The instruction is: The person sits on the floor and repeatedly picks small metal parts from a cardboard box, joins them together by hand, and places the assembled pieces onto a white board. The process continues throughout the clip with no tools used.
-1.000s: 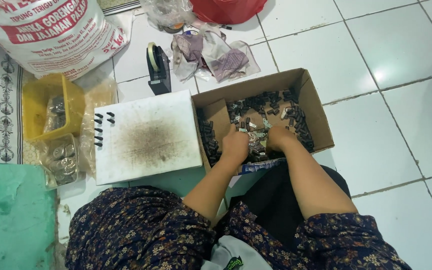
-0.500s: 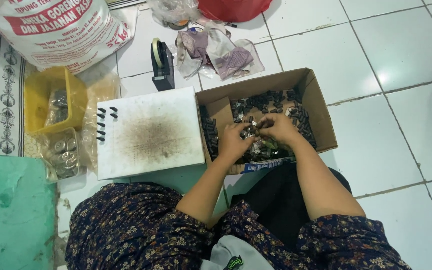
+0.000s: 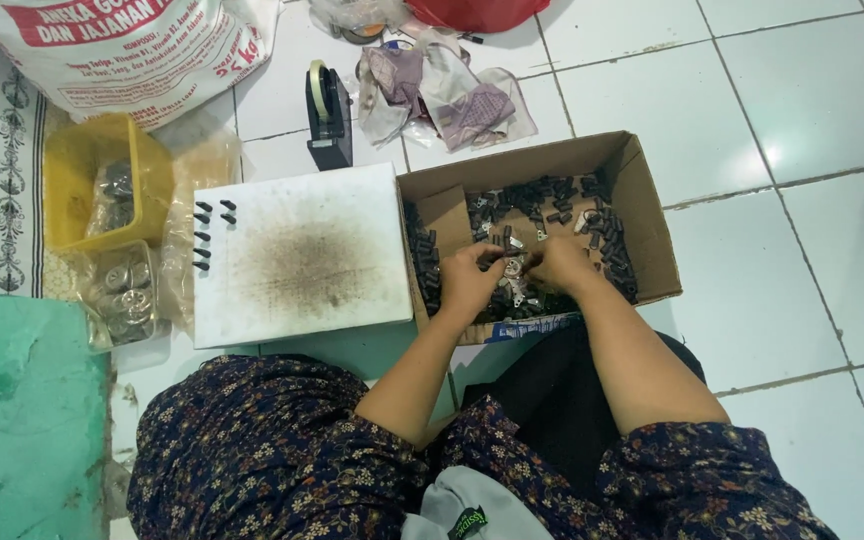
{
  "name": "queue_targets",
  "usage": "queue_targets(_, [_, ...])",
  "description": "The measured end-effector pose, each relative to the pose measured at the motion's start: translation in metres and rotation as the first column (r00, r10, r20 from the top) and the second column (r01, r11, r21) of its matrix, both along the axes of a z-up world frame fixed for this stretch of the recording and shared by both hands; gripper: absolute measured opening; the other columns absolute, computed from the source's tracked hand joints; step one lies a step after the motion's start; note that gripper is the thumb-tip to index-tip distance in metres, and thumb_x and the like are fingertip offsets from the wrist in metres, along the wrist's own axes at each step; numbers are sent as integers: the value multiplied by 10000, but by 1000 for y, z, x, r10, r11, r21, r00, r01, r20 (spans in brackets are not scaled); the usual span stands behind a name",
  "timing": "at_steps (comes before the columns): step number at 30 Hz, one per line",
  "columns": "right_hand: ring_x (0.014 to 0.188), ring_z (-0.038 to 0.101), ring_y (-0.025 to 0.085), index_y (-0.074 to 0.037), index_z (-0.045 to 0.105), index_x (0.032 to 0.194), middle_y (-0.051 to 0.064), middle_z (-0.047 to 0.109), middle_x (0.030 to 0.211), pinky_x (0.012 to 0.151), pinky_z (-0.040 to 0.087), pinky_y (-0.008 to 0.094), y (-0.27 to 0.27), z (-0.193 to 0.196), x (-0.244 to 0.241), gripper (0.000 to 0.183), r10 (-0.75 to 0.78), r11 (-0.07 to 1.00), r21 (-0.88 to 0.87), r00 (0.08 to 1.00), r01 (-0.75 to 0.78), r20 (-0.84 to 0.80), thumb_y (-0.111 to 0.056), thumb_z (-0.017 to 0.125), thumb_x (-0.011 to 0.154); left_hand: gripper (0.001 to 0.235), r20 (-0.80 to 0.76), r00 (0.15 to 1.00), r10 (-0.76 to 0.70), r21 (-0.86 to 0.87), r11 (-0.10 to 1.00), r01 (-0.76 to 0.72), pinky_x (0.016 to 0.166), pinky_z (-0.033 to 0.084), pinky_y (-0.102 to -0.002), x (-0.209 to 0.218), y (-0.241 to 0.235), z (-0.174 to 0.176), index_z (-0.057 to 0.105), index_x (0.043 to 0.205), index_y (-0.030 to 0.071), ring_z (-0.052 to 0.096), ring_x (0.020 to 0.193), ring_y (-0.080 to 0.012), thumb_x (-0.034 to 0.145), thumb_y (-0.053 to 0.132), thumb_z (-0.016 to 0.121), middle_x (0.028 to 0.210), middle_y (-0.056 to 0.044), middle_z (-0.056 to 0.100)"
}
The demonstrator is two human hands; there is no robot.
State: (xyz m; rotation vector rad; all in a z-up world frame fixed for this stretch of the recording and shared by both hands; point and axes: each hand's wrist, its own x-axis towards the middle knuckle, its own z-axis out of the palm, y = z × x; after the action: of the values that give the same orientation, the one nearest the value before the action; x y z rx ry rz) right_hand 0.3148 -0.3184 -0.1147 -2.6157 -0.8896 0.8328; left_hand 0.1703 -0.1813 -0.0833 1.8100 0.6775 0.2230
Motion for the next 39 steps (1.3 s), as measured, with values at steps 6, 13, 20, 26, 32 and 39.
queue_targets(6, [994,751,285,-170,836,1008,76,799,956,879,593,414,13,-10,-10,228,124,980,-169,985,-102,124,-187,791,785,250,58,997,42,-18,999,-41,797,618,-430,-4,2,13,771,1102,49,718,957,-406,856,71,735,983,-225,712])
queue_targets(13, [1132,714,341,-58,800,1120,164,784,1103,962,567,456,23,29,-20,266,140,972,-198,989,-128,44,-134,751,870,268,109,991,79,-64,995,-72,807,621,-410,-19,7,27,772,1125,71,726,963,-364,858,73,743,998,-207,698])
queue_targets(20, [1132,713,344,-12,776,1132,186,775,1103,976,573,464,24,35,-21,276,165,962,-234,982,-140,90,-121,750,880,281,67,989,130,-90,988,-124,836,623,-405,-47,10,61,775,1096,95,726,994,-325,815,95,780,1035,-187,700])
queue_targets(26, [1074,748,309,-46,794,1107,149,794,1055,924,594,436,21,25,-24,252,250,942,-269,953,-199,170,-168,759,889,309,125,982,142,-169,978,-120,830,620,-400,-75,15,79,775,1114,76,727,1010,-307,807,88,803,1064,-194,734])
queue_targets(32, [1116,710,396,37,757,1172,248,762,1115,968,562,507,22,83,-44,312,60,998,-23,993,-58,106,-152,719,926,338,149,972,181,-179,972,-153,827,623,-416,-102,20,92,779,1115,55,732,1007,-342,783,87,834,1053,-218,751])
queue_targets(39, [812,657,226,12,787,1038,204,730,849,641,589,375,26,172,-111,226,-132,683,651,932,333,-338,-43,816,822,338,161,959,233,-342,925,-167,847,604,-383,-135,27,131,786,1102,18,727,1030,-283,779,81,860,1055,-228,770])
